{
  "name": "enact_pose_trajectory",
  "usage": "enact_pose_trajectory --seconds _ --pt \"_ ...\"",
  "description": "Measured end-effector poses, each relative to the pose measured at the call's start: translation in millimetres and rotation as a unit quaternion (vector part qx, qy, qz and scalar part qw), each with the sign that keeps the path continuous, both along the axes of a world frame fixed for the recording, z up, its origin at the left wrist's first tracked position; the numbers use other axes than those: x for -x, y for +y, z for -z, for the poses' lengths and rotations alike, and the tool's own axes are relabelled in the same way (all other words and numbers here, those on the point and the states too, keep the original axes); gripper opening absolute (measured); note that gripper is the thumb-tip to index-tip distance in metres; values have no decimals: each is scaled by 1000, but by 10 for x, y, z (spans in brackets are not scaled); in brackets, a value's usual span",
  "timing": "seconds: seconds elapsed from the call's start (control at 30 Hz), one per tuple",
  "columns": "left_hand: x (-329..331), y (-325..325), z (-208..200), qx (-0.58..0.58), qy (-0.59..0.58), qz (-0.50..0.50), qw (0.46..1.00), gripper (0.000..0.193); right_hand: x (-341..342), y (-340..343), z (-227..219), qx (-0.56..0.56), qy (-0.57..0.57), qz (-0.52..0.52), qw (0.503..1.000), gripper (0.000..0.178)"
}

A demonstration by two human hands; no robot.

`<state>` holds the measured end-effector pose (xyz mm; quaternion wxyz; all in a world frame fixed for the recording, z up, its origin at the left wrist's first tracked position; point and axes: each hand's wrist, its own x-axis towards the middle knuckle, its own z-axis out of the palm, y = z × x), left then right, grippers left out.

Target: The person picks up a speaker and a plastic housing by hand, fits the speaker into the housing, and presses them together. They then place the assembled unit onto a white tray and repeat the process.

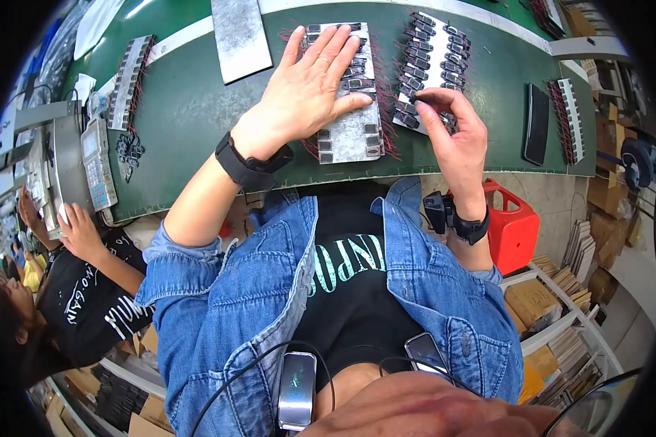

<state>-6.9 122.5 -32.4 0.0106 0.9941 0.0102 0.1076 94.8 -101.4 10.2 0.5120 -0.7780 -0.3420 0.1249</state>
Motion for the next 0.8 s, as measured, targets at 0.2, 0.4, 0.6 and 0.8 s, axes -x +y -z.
enact_pose_trajectory --seconds 0.2,0.4,0.6,0.8 --pt "48 -3 -147 35 -16 13 999 82 8 8 -5 2 2 4 1000 16" --pt "458 -93 -350 21 40 0 999 66 -30 -46 -5 2 13 26 1000 16" --pt "457 -169 -299 54 34 1 998 60 -24 -16 29 0 -8 11 1000 17" --pt "575 -86 -482 102 -40 -19 994 48 52 93 -26 -23 50 12 998 17"
